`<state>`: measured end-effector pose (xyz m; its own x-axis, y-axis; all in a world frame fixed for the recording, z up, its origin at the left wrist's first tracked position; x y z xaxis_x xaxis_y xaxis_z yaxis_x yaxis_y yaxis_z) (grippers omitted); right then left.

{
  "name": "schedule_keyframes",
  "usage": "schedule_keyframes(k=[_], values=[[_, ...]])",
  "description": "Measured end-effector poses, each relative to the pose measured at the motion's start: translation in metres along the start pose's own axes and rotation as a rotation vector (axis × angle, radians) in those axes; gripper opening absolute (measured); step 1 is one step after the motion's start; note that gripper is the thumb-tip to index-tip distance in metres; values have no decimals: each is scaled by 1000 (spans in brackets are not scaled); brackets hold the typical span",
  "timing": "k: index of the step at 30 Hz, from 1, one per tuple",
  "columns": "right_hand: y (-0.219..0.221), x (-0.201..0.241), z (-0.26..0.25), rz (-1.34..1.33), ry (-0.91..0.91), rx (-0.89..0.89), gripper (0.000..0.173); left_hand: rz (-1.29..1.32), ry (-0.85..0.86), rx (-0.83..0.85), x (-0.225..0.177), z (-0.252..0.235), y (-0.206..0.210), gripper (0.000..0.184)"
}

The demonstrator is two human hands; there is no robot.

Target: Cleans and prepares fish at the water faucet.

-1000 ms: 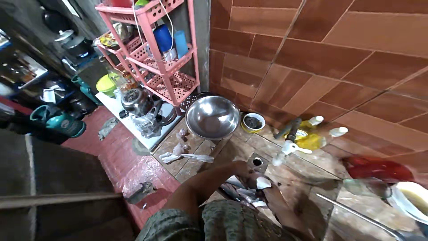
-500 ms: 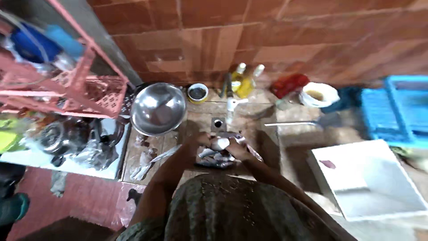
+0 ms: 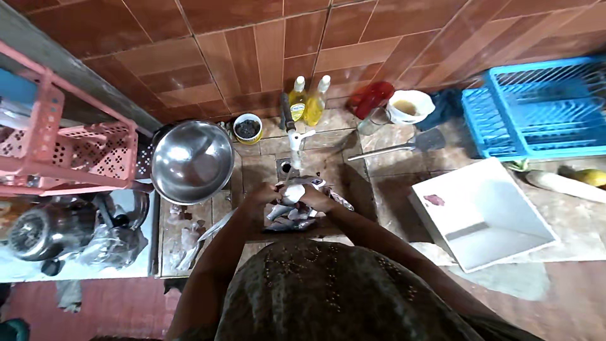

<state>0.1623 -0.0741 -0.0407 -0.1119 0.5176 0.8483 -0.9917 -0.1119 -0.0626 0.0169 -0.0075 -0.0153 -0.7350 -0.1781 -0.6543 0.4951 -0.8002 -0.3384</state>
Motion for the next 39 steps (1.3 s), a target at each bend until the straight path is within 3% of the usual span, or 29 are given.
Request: schedule_keyframes(k=[6,10,15,24,30,35,39], values=[[-5,8,1,208,-35,-30,46,-43,-12,-25,2,-1,-3,27],[-1,21,-2,294,-85,-59,43,69,53,-41,4,-3,-5,21],[-2,24,-8,334,-83,-64,37,218,16,-61,7,-2,-5,21],[0,24,-8,224,20,-29,19,179,-20,-32,0,0,-9,37],[-4,16,-10,139,-52,-94,38,64,11,-28,3,-14,-13,29],[-1,6,-12,26,26,-87,35,38,3,-32,-1,-12,-15,31],[2,2,-15,-103,83,-71,22,82,10,-48,0,-17,-10,30]])
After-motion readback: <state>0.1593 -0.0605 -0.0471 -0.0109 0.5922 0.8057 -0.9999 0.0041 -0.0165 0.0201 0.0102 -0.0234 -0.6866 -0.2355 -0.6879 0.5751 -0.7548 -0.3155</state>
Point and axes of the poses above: each hand's wrist, its own z-axis away from the middle knuckle, its own y-axis out of the palm, x = y × z, the point moved 7 cm from there along -z, towards the middle knuckle, and after that the axes turned 7 degrees about -x, right-handed, at the moved point
